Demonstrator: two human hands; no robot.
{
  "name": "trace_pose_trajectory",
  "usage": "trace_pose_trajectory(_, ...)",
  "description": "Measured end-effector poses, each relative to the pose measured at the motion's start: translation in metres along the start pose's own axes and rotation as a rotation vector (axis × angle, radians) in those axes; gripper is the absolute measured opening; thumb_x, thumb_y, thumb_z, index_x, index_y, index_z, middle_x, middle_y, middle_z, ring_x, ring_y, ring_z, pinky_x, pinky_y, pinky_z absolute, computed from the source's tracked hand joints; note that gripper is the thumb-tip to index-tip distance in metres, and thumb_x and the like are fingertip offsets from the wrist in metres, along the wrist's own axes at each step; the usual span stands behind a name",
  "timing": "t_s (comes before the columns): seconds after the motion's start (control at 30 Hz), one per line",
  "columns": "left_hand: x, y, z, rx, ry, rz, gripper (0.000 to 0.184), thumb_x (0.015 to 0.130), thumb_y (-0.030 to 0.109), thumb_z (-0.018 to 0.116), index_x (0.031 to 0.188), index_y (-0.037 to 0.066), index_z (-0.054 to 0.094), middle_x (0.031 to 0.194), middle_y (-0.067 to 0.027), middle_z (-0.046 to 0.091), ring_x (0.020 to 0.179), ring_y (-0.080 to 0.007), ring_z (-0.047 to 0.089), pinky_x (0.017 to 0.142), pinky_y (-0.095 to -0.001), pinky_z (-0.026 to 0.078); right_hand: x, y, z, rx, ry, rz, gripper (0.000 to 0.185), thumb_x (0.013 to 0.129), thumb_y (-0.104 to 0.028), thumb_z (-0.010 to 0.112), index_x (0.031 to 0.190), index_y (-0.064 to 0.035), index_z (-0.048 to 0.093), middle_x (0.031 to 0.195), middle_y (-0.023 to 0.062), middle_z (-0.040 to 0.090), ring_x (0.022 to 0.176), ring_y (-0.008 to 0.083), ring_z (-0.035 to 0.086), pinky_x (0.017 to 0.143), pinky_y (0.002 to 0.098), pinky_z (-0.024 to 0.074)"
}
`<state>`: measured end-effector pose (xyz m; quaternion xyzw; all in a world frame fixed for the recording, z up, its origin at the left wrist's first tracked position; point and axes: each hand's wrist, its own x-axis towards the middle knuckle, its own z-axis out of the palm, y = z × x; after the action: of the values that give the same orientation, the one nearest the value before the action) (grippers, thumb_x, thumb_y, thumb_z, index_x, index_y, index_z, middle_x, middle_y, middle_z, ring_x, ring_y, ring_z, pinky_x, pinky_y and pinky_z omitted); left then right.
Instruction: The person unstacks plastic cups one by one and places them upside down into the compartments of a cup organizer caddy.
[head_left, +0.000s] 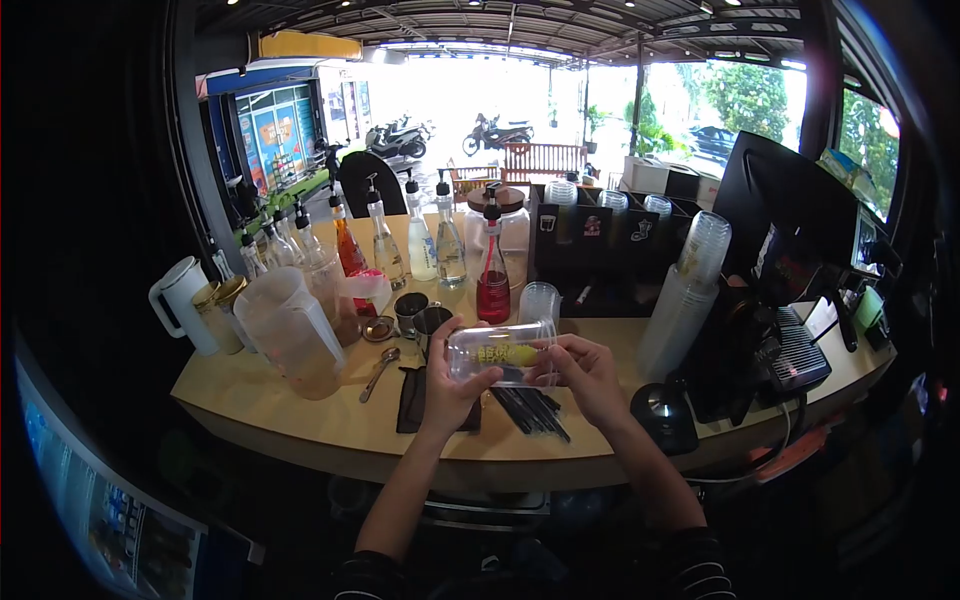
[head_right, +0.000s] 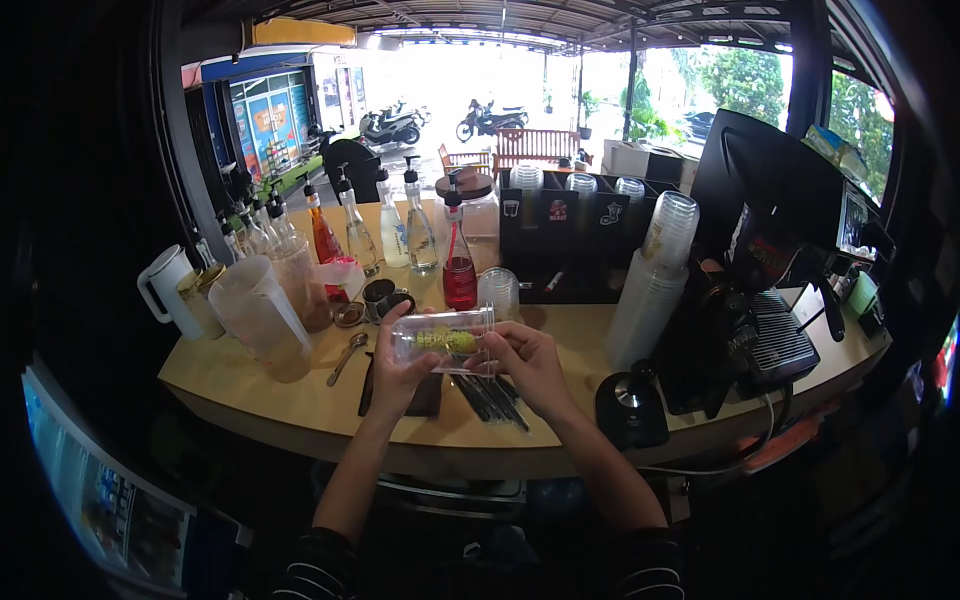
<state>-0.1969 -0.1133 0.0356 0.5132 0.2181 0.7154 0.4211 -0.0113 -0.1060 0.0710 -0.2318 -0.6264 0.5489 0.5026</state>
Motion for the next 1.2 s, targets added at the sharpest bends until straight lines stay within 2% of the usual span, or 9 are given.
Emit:
trace_pose_trajectory(0.27,0.009,-0.023,0.020,-0.084,-0.053,-0.180,0.062,0.074,0.014,0.074,0.120,0.001,0.035,0.110,-0.0104,0.051,0.101,-0.0177,0.055,0.087,-0.0296,0.046,-0.006,0.026,-0.007,0.229,-0.031,-0.021,0.024,0.091,-0.016,0.052,0.108,0.0011,0.051,0.102,0.0127,0.061,0.096,0.0213,0.061,0.087,0.0356,0.0483)
trace_pose_trajectory(0.33,0.014,-0.031,0.025,-0.005,-0.034,-0.081,0.063,0.073,0.010,0.074,0.120,0.000,0.035,0.114,-0.0122,0.048,0.106,-0.0190,0.052,0.090,-0.0308,0.045,-0.008,0.029,-0.014,0.234,0.009,-0.033,0.022,0.091,-0.017,0.054,0.106,-0.0008,0.054,0.095,0.0073,0.064,0.087,0.0114,0.060,0.076,0.0230,0.0475)
trace_pose_trajectory(0.37,0.017,-0.033,0.027,-0.013,-0.041,-0.080,0.063,0.073,0.010,0.074,0.120,0.000,0.035,0.114,-0.0122,0.048,0.106,-0.0190,0.052,0.090,-0.0308,0.045,-0.008,0.028,-0.018,0.226,0.015,-0.037,0.022,0.091,-0.017,0.054,0.106,-0.0008,0.054,0.095,0.0073,0.064,0.087,0.0114,0.060,0.076,0.0230,0.0475)
trace_pose_trajectory(0.47,0.031,-0.022,0.035,0.062,-0.123,-0.102,0.066,0.071,0.005,0.075,0.122,-0.001,0.033,0.118,-0.0141,0.045,0.112,-0.0204,0.048,0.094,-0.0323,0.043,-0.006,0.024,-0.032,0.098,0.014,-0.007,0.032,0.085,-0.017,0.062,0.110,-0.0010,0.051,0.100,0.0079,0.061,0.090,0.0143,0.059,0.078,0.0258,0.0475)
trace_pose_trajectory(0.57,0.049,-0.015,0.043,0.140,-0.146,0.062,0.070,0.066,0.006,0.078,0.120,0.000,0.033,0.116,-0.0135,0.047,0.112,-0.0206,0.049,0.098,-0.0342,0.040,0.000,0.003,-0.048,-0.588,0.326,-0.297,0.065,0.070,-0.017,0.076,0.122,-0.0041,0.041,0.112,0.0108,0.047,0.102,0.0203,0.052,0.086,0.0352,0.0452)
trace_pose_trajectory(0.77,0.089,-0.006,0.072,0.579,-0.408,0.161,0.074,0.061,0.018,0.081,0.119,0.003,0.037,0.112,-0.0138,0.055,0.107,-0.0220,0.054,0.095,-0.0348,0.041,0.032,-0.071,-0.044,-1.081,0.171,-0.584,0.065,0.067,-0.023,0.074,0.123,-0.0099,0.045,0.113,0.0121,0.044,0.101,0.0264,0.050,0.082,0.0363,0.0458)
trace_pose_trajectory(1.0,0.144,-0.013,0.096,0.857,-0.351,0.391,0.084,0.064,0.025,0.077,0.130,0.002,0.031,0.128,-0.0190,0.039,0.122,-0.0291,0.039,0.101,-0.0385,0.033,0.102,-0.104,-0.080,-1.195,0.299,-0.701,0.057,0.067,-0.021,0.070,0.118,-0.0104,0.048,0.105,0.0133,0.047,0.096,0.0312,0.052,0.078,0.0414,0.0473)
trace_pose_trajectory(1.07,0.171,-0.024,0.096,0.934,-0.300,0.387,0.078,0.069,0.026,0.074,0.129,0.000,0.032,0.128,-0.0194,0.038,0.123,-0.0302,0.037,0.102,-0.0389,0.032,0.139,-0.122,-0.102,-1.150,0.425,-0.585,0.063,0.064,-0.017,0.074,0.120,-0.0074,0.048,0.107,0.0161,0.050,0.102,0.0326,0.053,0.086,0.0395,0.0436)
trace_pose_trajectory(1.2,0.225,-0.090,0.069,1.026,-0.361,0.413,0.072,0.074,0.029,0.070,0.128,0.000,0.033,0.131,-0.0190,0.037,0.123,-0.0325,0.036,0.102,-0.0394,0.032,0.225,-0.111,-0.168,-1.239,0.524,-0.495,0.066,0.062,-0.015,0.074,0.121,-0.0059,0.046,0.113,0.0208,0.049,0.103,0.0364,0.052,0.085,0.0422,0.0449)
